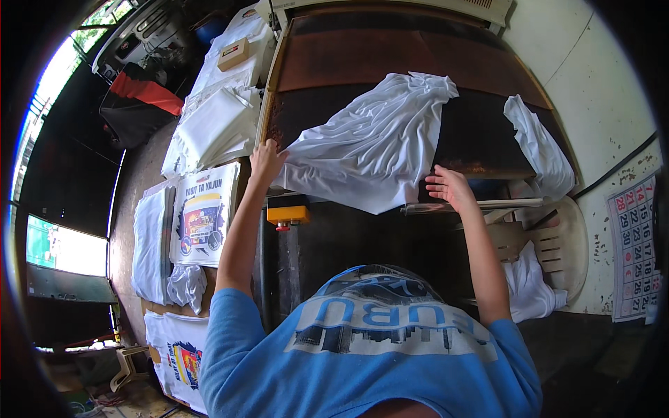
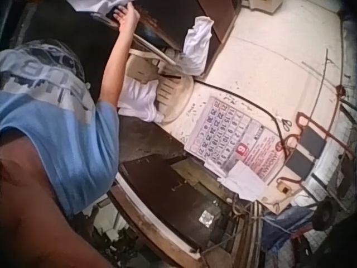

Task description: Operating a heat-transfer printing machine to apply designs to t-shirts.

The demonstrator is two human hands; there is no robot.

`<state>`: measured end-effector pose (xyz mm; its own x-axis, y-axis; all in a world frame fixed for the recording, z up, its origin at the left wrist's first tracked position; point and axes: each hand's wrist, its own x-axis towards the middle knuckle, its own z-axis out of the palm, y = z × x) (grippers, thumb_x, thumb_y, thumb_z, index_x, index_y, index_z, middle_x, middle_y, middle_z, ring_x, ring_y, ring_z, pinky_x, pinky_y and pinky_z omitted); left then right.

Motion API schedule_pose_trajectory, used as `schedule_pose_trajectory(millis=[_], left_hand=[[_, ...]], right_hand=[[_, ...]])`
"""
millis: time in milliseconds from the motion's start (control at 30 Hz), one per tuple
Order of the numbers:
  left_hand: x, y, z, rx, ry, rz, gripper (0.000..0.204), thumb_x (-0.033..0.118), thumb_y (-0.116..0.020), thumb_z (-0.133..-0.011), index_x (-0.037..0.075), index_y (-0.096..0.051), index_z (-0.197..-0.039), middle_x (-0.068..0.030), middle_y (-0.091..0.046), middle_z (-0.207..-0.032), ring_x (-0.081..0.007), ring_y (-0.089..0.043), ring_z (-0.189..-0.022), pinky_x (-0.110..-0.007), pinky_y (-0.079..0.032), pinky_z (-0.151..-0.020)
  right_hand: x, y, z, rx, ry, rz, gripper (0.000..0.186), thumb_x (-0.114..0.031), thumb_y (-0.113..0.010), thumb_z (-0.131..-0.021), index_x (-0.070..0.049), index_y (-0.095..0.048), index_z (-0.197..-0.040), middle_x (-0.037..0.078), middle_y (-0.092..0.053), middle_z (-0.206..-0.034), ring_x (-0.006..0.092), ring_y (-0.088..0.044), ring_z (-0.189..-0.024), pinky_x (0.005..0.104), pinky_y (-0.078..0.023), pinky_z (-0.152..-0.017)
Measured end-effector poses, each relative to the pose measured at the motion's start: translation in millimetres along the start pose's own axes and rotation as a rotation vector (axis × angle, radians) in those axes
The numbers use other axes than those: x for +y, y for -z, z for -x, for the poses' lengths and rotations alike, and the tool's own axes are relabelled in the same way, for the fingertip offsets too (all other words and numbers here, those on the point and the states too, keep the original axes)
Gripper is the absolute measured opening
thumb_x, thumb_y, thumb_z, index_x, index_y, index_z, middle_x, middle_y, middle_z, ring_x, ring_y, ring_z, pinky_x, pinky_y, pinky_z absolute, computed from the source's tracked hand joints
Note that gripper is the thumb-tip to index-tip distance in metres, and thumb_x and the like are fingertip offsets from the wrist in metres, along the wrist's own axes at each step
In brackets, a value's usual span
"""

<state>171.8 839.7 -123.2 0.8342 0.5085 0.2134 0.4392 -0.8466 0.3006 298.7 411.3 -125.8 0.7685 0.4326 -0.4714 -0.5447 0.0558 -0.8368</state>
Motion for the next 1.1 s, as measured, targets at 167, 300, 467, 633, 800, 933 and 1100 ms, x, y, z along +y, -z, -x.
schedule_pose_trajectory(millis=[167,300,467,633,800,933,1100], left_hand=[[-4.7,-16.1,6.5,-0.033,-0.058,-0.061,0.023,0.02,-0.062,-0.076,0.004,-0.058,-0.092,-0.0145,-0.055,-0.103,-0.0309,-0.052,-0.098,-0.043,-0.04,-0.082],[2.1,-12.0,1.7,-0.118,-0.205,0.333,0.015,0.015,-0.055,-0.08,0.003,-0.058,-0.088,-0.0124,-0.058,-0.083,-0.0262,-0.056,-0.078,-0.038,-0.043,-0.068],[69.8,0.4,73.7,-0.722,0.528,1.971,0.032,0.022,-0.047,-0.084,-0.001,-0.054,-0.105,-0.0147,-0.06,-0.102,-0.024,-0.058,-0.095,-0.042,-0.045,-0.087],[122.4,-22.8,134.7,-1.066,0.524,2.488,0.066,0.057,-0.047,-0.08,0.008,-0.042,-0.125,-0.0126,-0.051,-0.12,-0.0266,-0.051,-0.108,-0.044,-0.041,-0.092],[122.9,12.5,117.5,-0.61,0.318,2.317,0.055,0.047,-0.042,-0.087,0.006,-0.041,-0.124,-0.0109,-0.052,-0.117,-0.0239,-0.05,-0.107,-0.041,-0.037,-0.095],[98.6,42.3,99.4,-0.475,0.207,2.445,0.043,0.037,-0.044,-0.087,0.006,-0.048,-0.117,-0.0108,-0.056,-0.111,-0.026,-0.052,-0.104,-0.043,-0.037,-0.094],[77.4,94.7,69.7,-0.437,0.023,2.63,0.044,0.041,-0.047,-0.086,0.005,-0.052,-0.11,-0.0113,-0.058,-0.103,-0.025,-0.056,-0.095,-0.039,-0.046,-0.083]], right_hand=[[21.8,-20.8,-17.0,0.154,-0.064,0.224,0.033,-0.027,-0.064,-0.077,0.0,-0.055,-0.093,0.014,-0.058,-0.091,0.0234,-0.057,-0.081,0.0396,-0.047,-0.074],[30.2,-24.6,-33.8,0.015,-0.226,-0.217,0.036,-0.022,-0.067,-0.076,0.0,-0.055,-0.102,0.011,-0.059,-0.094,0.0238,-0.056,-0.087,0.0386,-0.044,-0.08],[9.9,-37.5,-10.9,-0.022,-0.035,-0.211,0.031,-0.016,-0.064,-0.078,-0.002,-0.054,-0.104,0.007,-0.06,-0.094,0.0179,-0.056,-0.086,0.0344,-0.044,-0.078],[-56.9,-40.1,37.3,0.012,0.222,-0.296,0.034,-0.036,-0.056,-0.083,-0.006,-0.058,-0.101,0.004,-0.06,-0.095,0.0136,-0.056,-0.086,0.0277,-0.044,-0.077],[-74.3,20.9,60.3,0.144,0.491,-0.389,0.023,-0.024,-0.056,-0.084,-0.005,-0.058,-0.097,0.004,-0.06,-0.095,0.0154,-0.055,-0.091,0.0288,-0.042,-0.082],[-98.7,22.0,86.0,0.145,0.595,-0.456,0.026,-0.021,-0.057,-0.082,-0.004,-0.058,-0.102,0.006,-0.059,-0.101,0.0177,-0.055,-0.095,0.0307,-0.042,-0.085],[-152.0,-2.0,124.5,0.223,0.787,-0.441,0.035,-0.025,-0.062,-0.078,-0.003,-0.056,-0.104,0.006,-0.058,-0.101,0.0178,-0.055,-0.093,0.0311,-0.044,-0.08]])
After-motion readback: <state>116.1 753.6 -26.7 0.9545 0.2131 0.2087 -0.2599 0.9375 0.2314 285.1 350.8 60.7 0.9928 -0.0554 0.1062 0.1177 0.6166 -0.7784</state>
